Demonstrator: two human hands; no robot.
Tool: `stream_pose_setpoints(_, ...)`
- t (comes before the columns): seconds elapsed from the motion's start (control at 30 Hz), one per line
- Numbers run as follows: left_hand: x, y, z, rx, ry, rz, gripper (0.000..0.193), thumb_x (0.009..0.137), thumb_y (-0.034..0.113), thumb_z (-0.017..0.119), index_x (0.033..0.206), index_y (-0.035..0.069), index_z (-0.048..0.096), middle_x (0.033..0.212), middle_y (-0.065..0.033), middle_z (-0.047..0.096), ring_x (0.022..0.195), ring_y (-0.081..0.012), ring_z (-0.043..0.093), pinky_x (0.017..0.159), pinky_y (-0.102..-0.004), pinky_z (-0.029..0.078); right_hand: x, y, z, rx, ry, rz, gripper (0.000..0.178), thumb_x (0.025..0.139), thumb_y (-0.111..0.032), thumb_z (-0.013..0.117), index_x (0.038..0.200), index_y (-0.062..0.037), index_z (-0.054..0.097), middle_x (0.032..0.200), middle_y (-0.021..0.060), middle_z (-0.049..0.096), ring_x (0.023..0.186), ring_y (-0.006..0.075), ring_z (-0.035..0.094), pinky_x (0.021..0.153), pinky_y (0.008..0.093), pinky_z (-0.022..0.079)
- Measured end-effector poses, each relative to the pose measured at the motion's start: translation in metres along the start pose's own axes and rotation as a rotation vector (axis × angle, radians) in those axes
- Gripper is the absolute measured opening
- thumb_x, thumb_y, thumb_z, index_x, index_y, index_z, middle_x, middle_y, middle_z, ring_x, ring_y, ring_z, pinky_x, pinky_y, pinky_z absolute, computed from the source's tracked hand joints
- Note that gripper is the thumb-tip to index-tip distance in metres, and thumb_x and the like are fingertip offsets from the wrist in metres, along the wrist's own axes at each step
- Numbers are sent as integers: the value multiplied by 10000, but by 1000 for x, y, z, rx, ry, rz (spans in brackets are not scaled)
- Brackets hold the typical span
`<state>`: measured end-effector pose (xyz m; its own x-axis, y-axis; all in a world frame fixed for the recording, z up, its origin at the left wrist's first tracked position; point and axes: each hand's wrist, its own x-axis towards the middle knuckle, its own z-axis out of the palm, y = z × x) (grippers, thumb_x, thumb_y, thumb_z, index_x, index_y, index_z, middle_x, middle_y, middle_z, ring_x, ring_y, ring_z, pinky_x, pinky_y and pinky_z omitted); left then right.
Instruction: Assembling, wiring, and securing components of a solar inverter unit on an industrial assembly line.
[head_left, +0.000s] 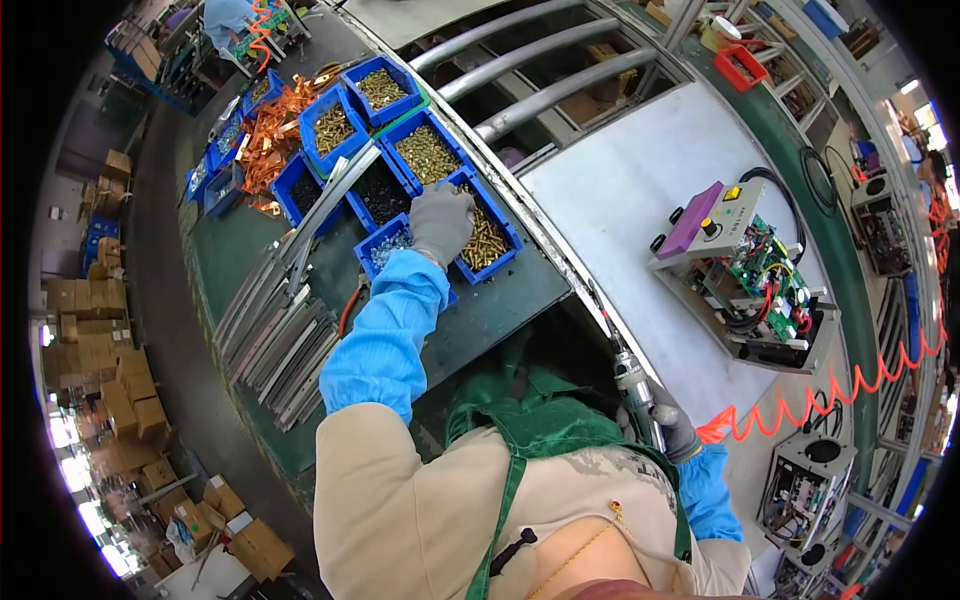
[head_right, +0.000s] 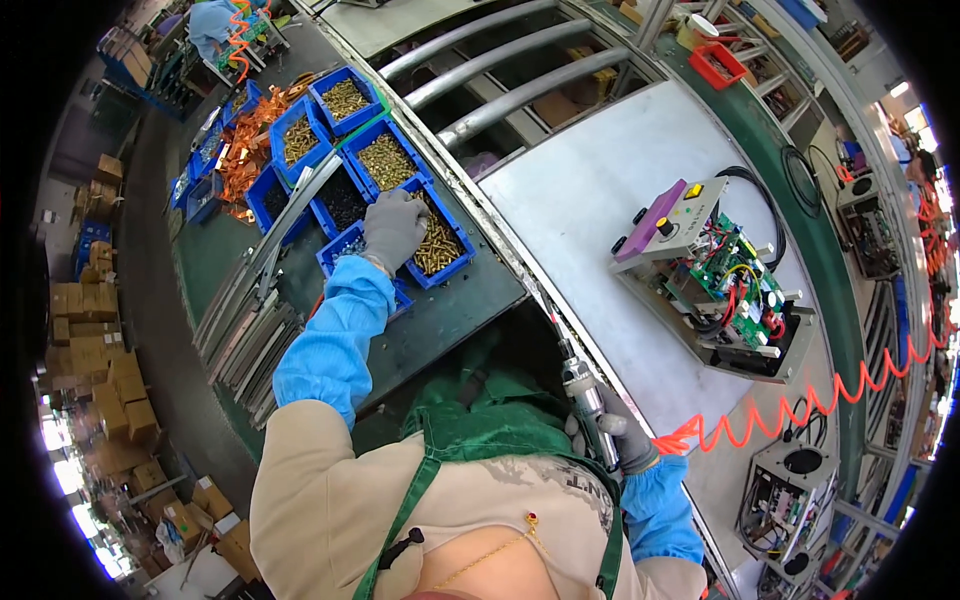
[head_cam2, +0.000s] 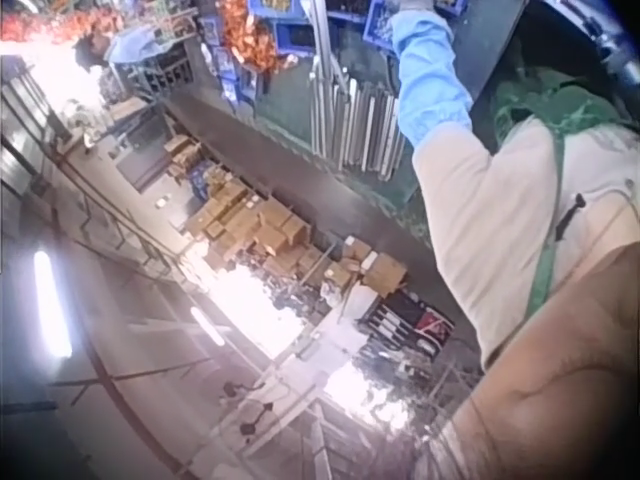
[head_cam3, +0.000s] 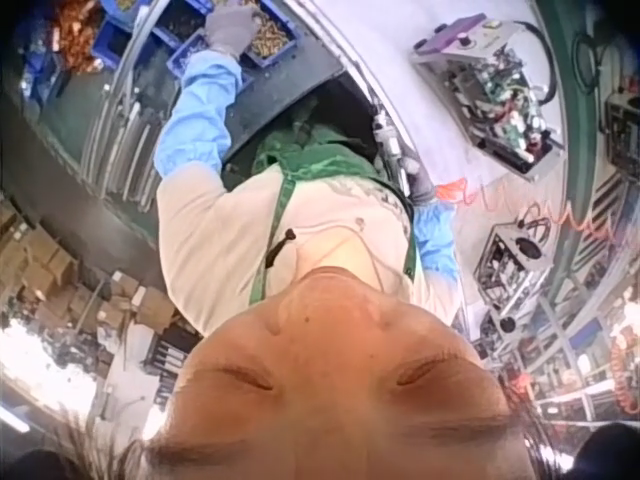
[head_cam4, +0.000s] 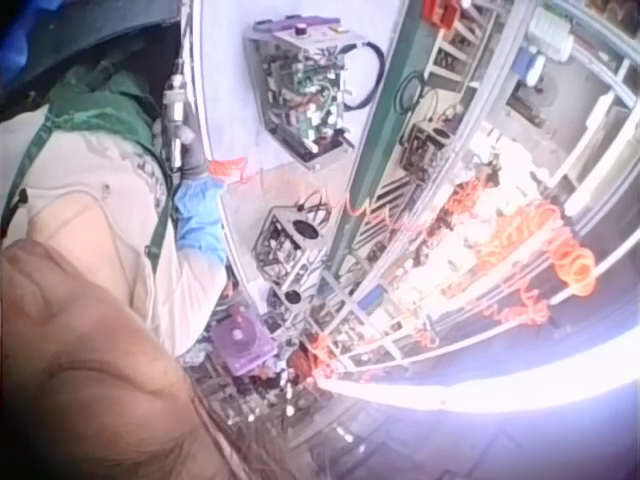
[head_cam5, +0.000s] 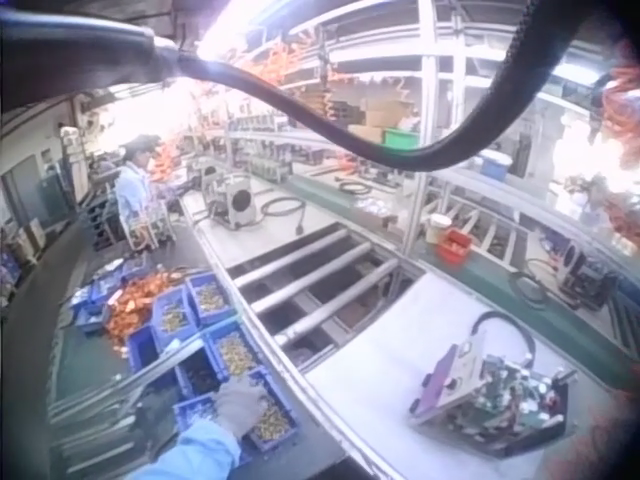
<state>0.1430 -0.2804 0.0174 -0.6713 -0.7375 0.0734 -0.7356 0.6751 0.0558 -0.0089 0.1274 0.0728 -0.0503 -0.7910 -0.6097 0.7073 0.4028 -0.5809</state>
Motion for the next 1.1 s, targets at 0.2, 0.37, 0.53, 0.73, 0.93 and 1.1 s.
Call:
stream_pose_setpoints(0.2, -25, 17, -9, -531, 255, -164, 316, 875, 158, 609, 1174, 59, 589, 945, -84, 661, 808, -286, 634, 699, -389, 509, 2, -18, 29, -197, 51, -28, 1124, 652, -382, 762, 1536, -119, 120, 881, 135, 595, 577, 177, 583, 539, 289, 498)
stream_pose_setpoints(0.37, -65, 79, -20, -2075, -332, -410, 229, 940, 111, 577, 1151, 33, 619, 966, -27, 673, 774, -85, 596, 644, -213, 468, 17, -19, 39, -475, 14, -123, 1078, 687, -215, 761, 1546, -129, 116, 1159, 146, 553, 889, 197, 576, 782, 299, 464)
stream_pose_setpoints(0.53, -72, 93, -28, -2111, -331, -493, 187, 946, 102, 573, 1103, 25, 638, 951, -17, 671, 757, -64, 588, 626, -184, 452, 18, -18, 50, -586, 53, -136, 1047, 696, -275, 778, 1536, -114, 176, 1333, 167, 498, 1170, 243, 494, 1003, 329, 365)
stream_pose_setpoints(0.73, -70, 98, -29, -1949, -282, -476, 210, 954, 146, 576, 1119, 24, 619, 956, -29, 659, 731, -59, 560, 599, -165, 428, 22, -16, 51, -690, 69, -188, 1036, 698, -284, 782, 1531, -114, 191, 1327, 167, 500, 1144, 243, 512, 989, 330, 379)
stream_pose_setpoints(0.93, -69, 86, -23, -1816, -281, -467, 251, 942, 138, 578, 1159, 14, 604, 939, -19, 672, 753, -53, 553, 635, -172, 429, 28, -21, 61, -863, 80, -212, 1040, 686, -263, 775, 1527, -88, 189, 1294, 144, 506, 1053, 241, 542, 939, 331, 412)
stream_pose_setpoints(1.1, -69, 73, -22, -1907, -429, -266, 342, 961, 186, 543, 1251, 7, 565, 1044, -40, 646, 844, -79, 544, 756, -219, 454, 30, -19, 65, -326, -41, -131, 1121, 630, -289, 797, 1534, -93, 163, 1182, 92, 524, 827, 152, 561, 733, 276, 469)
